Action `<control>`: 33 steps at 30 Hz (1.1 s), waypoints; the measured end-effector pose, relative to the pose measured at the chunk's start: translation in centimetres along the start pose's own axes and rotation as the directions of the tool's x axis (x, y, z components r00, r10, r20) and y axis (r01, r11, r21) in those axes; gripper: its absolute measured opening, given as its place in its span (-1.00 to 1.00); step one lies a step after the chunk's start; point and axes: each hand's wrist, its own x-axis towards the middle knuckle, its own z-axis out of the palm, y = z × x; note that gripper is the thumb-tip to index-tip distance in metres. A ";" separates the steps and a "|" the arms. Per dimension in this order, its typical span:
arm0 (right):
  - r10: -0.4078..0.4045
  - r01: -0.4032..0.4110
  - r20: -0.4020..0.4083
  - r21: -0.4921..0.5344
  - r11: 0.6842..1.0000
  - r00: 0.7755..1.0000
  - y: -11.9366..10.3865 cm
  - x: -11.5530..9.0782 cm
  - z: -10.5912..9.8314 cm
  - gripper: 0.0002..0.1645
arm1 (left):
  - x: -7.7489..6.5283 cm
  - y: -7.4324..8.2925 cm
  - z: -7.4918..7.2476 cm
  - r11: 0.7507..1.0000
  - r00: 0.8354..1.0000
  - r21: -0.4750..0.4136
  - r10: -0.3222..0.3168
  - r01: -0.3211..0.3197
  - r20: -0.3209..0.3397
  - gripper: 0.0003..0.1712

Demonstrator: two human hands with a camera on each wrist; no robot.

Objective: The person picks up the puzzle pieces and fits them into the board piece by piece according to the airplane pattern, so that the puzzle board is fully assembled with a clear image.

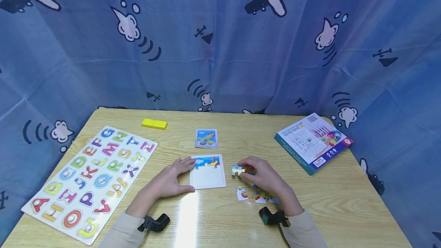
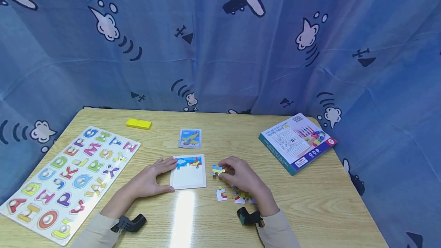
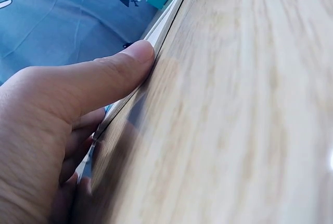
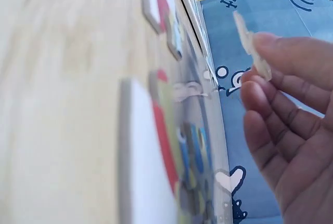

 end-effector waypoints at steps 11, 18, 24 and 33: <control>-0.048 0.047 0.027 0.035 0.998 0.998 -2.1 1.0 0.8 -0.67 | 0.0 0.0 -0.1 1.000 1.000 0.015 0.000 0.000 0.005 -0.06; -0.061 0.062 0.060 -0.017 0.998 0.996 -3.9 2.5 2.1 -0.69 | 0.1 0.1 -0.2 1.000 1.000 0.014 -0.006 0.006 0.002 -0.07; -0.075 0.080 0.084 -0.055 0.995 0.994 -5.5 3.8 3.4 -0.71 | 0.1 0.1 -0.1 1.000 1.000 0.015 -0.006 0.006 0.002 -0.07; -0.155 0.169 0.103 -0.155 0.973 0.983 -6.5 5.5 5.2 -0.72 | 0.1 0.0 0.0 1.000 1.000 0.006 -0.003 0.003 -0.005 -0.06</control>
